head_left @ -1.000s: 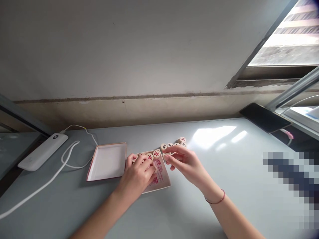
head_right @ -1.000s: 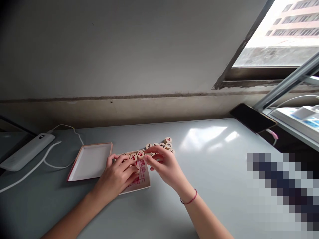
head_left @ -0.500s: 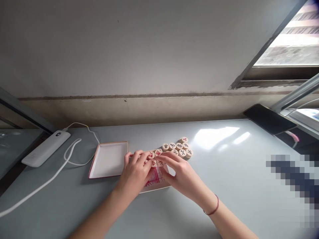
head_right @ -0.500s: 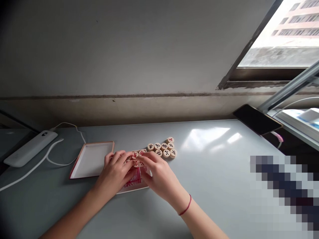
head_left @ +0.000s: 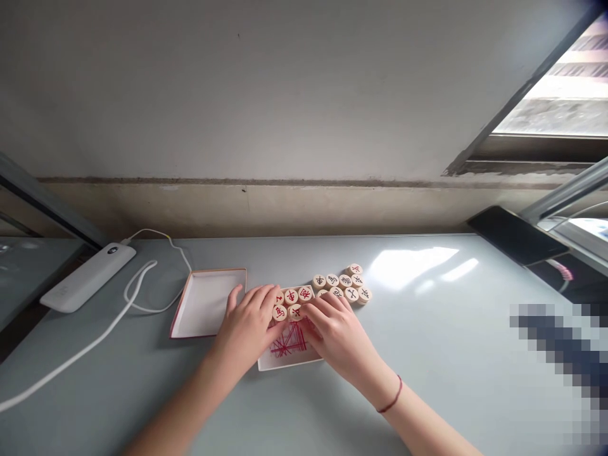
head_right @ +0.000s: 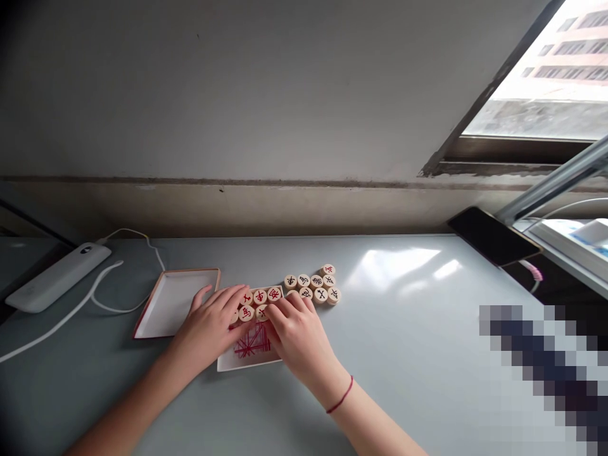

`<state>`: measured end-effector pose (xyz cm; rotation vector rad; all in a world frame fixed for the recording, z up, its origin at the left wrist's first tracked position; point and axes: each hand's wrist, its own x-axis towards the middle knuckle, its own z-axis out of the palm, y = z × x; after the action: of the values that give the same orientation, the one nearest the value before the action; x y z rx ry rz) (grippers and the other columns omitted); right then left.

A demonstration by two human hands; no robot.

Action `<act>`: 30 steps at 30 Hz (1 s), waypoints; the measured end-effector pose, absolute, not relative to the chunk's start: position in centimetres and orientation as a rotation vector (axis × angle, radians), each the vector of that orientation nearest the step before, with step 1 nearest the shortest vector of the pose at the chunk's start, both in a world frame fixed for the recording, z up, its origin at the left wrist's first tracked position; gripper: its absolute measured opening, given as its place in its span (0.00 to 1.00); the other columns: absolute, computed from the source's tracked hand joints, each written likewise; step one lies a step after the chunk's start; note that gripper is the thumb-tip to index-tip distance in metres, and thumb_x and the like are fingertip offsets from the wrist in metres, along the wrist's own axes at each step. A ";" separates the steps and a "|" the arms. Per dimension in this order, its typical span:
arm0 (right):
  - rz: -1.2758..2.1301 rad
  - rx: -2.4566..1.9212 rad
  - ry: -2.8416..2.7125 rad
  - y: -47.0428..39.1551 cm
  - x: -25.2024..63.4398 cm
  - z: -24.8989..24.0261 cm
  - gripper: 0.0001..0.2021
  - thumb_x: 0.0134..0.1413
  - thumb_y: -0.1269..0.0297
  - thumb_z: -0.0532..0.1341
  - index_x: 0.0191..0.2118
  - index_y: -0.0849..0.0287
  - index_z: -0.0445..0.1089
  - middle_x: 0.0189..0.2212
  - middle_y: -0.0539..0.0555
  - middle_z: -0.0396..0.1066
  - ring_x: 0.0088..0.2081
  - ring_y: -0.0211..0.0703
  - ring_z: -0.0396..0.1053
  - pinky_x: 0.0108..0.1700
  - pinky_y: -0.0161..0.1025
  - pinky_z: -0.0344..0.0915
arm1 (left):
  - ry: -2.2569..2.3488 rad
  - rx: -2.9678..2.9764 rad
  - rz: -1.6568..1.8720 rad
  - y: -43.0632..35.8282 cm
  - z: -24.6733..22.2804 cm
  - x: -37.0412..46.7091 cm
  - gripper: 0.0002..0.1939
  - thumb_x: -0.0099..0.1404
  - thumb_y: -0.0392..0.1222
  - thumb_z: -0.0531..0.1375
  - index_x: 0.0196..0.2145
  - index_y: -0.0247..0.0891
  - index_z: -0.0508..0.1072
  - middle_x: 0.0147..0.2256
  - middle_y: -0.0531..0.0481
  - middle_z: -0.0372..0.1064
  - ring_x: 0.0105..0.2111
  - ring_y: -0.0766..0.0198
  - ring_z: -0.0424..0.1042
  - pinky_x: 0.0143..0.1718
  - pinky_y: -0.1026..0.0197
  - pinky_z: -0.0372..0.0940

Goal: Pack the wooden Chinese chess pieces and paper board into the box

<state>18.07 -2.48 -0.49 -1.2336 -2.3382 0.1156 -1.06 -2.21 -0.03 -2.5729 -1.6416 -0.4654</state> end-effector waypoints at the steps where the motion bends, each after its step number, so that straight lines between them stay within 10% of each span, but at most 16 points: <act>1: 0.112 -1.228 -2.344 -2.4 18.0 -0.5 0.05 0.57 0.73 0.56 0.31 0.58 0.65 0.27 0.52 0.68 0.33 0.43 0.59 0.37 0.40 0.55 | -1.640 -2.592 -0.463 -2.2 0.0 -1.1 0.18 0.68 0.47 0.54 0.53 0.39 0.65 0.50 0.44 0.70 0.48 0.56 0.70 0.54 0.49 0.54; 14: 0.265 -1.183 -2.218 -1.1 19.5 1.2 0.06 0.60 0.64 0.56 0.35 0.58 0.68 0.31 0.54 0.71 0.34 0.42 0.65 0.38 0.38 0.62 | -1.678 -2.741 -0.414 -1.7 0.5 -2.0 0.27 0.64 0.54 0.56 0.57 0.41 0.60 0.55 0.44 0.65 0.52 0.55 0.66 0.57 0.48 0.51; 22: 0.273 -2.156 -1.964 4.8 24.1 3.3 0.18 0.58 0.54 0.53 0.46 0.60 0.70 0.42 0.60 0.71 0.33 0.45 0.70 0.31 0.37 0.61 | -1.695 -2.841 -0.382 -1.3 0.9 -3.6 0.25 0.65 0.45 0.55 0.59 0.45 0.58 0.54 0.47 0.66 0.51 0.58 0.67 0.61 0.46 0.45; 30: 0.439 -2.231 -2.143 7.9 24.1 2.4 0.16 0.50 0.59 0.59 0.43 0.61 0.72 0.36 0.60 0.74 0.34 0.48 0.71 0.30 0.36 0.59 | -1.738 -2.782 -0.443 -1.7 1.2 -2.4 0.26 0.62 0.47 0.60 0.57 0.41 0.61 0.52 0.45 0.67 0.51 0.56 0.67 0.59 0.41 0.47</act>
<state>24.07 7.92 2.35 -2.2309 -2.1433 0.4394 -2.39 -1.71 1.20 -2.7818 -1.7379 -0.4426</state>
